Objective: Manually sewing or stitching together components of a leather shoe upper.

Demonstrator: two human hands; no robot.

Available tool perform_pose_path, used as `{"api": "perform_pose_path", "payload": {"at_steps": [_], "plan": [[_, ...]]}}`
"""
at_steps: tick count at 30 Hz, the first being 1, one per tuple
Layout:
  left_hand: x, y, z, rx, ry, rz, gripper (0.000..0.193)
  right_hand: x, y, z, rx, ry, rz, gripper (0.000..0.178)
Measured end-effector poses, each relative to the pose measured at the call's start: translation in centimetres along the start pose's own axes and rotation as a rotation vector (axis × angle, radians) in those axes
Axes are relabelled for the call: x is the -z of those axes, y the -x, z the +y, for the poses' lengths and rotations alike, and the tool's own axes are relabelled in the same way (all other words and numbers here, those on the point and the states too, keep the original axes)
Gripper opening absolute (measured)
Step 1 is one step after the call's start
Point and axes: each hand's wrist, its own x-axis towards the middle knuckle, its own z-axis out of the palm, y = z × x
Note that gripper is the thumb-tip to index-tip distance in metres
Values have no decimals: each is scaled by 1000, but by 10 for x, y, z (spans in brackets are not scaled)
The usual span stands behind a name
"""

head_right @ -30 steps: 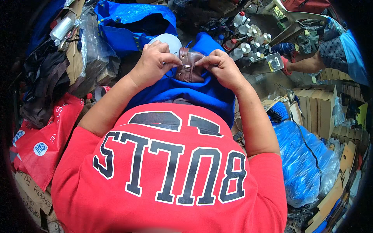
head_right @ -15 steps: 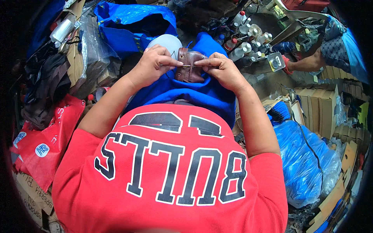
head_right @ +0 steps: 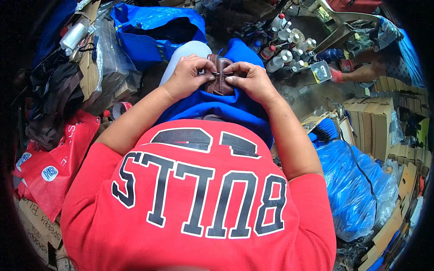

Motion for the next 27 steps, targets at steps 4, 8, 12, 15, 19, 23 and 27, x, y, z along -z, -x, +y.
{"api": "perform_pose_path", "payload": {"at_steps": [4,8,12,15,19,23,27], "plan": [[-1,-7,3,-46,44,-3,10,1,-4,-1,-51,-35,17,11],[16,-4,-2,-141,-46,45,12,13,1,-2,-60,-22,-19,7],[29,2,13,47,-96,-103,12,27,9,-4,-55,30,-12,9],[29,-3,31,-24,-324,-212,8,11,5,-36,220,826,-62,7],[31,-8,32,-126,-536,-345,8,6,0,-38,336,1161,-108,11],[42,2,24,-174,-399,-375,10,8,8,-32,399,1072,-78,7],[59,16,13,-171,-403,-325,14,20,18,-28,387,1028,-5,3]]}}
